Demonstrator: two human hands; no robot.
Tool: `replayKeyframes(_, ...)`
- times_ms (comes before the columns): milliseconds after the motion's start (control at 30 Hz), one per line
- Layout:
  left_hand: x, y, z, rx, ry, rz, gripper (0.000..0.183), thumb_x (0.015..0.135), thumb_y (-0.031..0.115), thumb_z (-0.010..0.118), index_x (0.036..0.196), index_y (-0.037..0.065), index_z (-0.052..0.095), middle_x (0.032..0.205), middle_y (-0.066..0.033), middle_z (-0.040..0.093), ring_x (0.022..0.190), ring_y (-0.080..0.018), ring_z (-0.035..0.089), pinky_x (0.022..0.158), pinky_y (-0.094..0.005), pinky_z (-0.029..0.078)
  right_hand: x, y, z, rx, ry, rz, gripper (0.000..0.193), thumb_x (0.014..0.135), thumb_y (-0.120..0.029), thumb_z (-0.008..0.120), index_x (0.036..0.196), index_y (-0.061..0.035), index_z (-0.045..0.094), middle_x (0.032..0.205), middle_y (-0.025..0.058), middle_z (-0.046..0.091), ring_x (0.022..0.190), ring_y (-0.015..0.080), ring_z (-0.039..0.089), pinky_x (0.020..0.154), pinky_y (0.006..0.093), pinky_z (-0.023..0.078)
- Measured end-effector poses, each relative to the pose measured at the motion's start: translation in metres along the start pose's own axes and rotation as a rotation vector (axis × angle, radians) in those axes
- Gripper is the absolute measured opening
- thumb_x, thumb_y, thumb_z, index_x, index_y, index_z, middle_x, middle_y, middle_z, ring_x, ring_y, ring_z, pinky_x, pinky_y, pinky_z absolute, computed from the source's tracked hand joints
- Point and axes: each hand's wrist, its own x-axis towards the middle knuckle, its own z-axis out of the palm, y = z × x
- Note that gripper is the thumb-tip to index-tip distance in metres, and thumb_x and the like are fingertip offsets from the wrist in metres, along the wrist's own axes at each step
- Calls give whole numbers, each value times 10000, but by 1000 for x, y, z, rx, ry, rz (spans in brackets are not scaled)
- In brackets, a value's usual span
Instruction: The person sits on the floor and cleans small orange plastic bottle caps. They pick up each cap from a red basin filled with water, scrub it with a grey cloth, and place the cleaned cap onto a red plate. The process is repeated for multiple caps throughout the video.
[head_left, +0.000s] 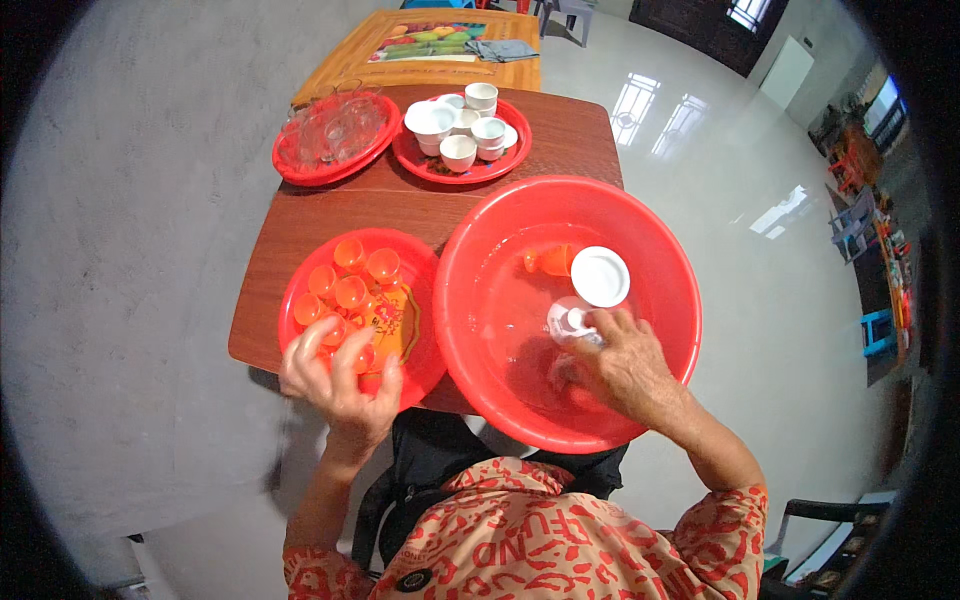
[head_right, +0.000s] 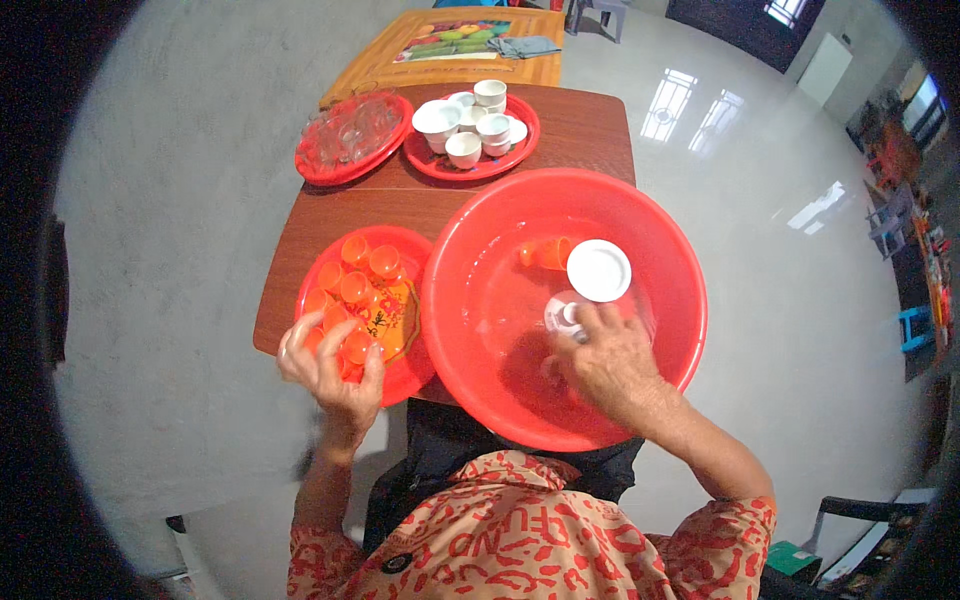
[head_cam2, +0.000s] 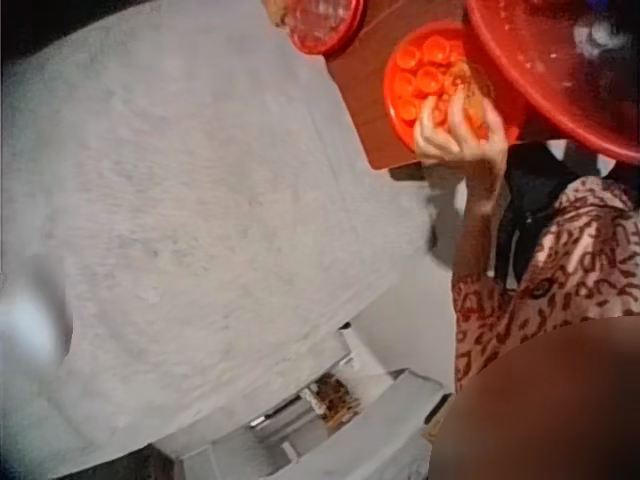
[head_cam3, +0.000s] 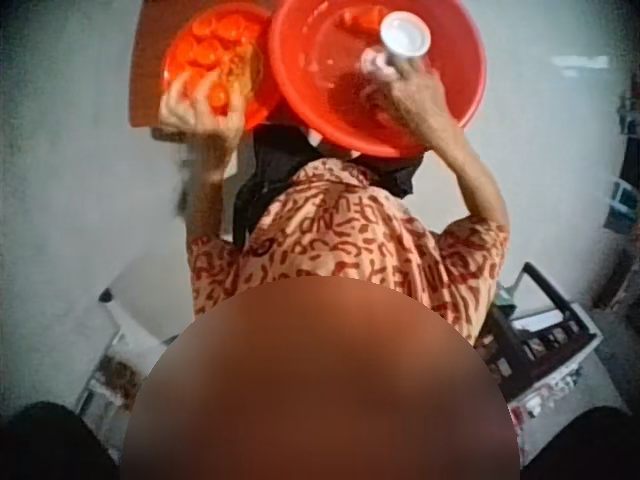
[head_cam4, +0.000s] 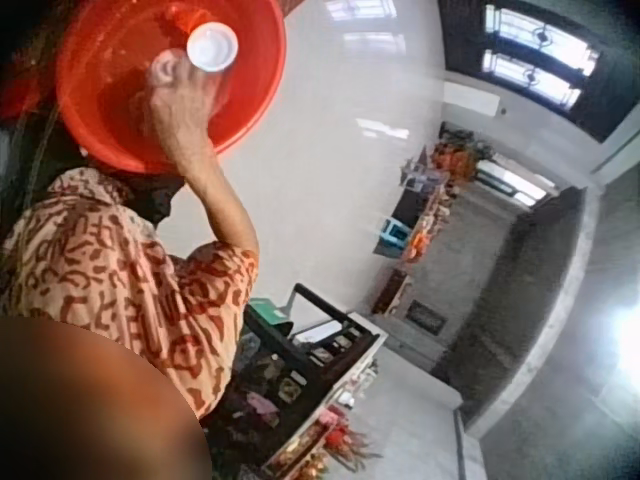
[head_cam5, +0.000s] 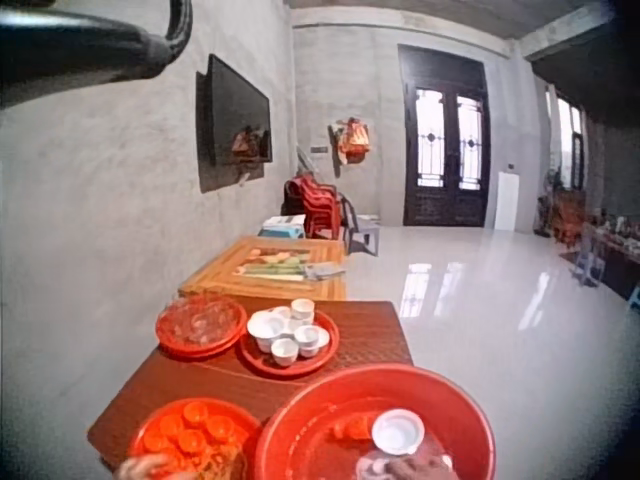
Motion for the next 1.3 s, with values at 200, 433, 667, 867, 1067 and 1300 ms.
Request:
replayKeyframes(200,63,68,45,-236,-304,233,444,700,148,737,1114,99,583,1190,-98,507,1126,-282,464,961,-443,320,-14,13,52,21,-367,45,261,916,-244,507,958,-59,686,1129,200,548,1012,383,591,715,469,567)
replayKeyframes(433,79,110,138,-245,-721,331,593,753,114,677,1281,14,427,1244,-178,484,1132,-354,494,902,-465,439,-5,19,29,-54,-296,47,256,840,-278,577,992,-107,692,1136,176,532,987,373,584,683,437,572)
replayKeyframes(667,64,112,185,-341,-918,224,492,801,114,648,1230,38,418,1132,-198,562,1036,-393,555,848,-490,474,-16,42,42,123,-417,-6,211,848,-157,546,974,-59,684,1188,166,531,989,416,584,732,456,579)
replayKeyframes(867,77,106,158,-996,-957,-574,417,869,148,662,1206,70,429,1085,-115,593,968,-250,595,833,-366,505,-13,52,10,720,-124,113,290,745,25,626,1010,-88,663,1039,134,563,948,333,601,799,367,547)
replayKeyframes(1067,59,113,122,-1913,-760,-1237,310,952,316,553,1140,70,543,1051,-92,632,944,-228,633,837,-383,530,11,3,-8,781,668,95,502,660,84,710,1112,-98,591,1128,163,473,1054,329,540,833,408,510)
replayKeyframes(1300,42,133,107,-2302,-667,-1262,337,1009,355,400,1152,94,560,1058,-66,621,990,-201,603,913,-371,492,24,-10,16,486,695,53,480,683,35,713,1125,-88,571,1172,180,483,1067,361,510,873,435,470)
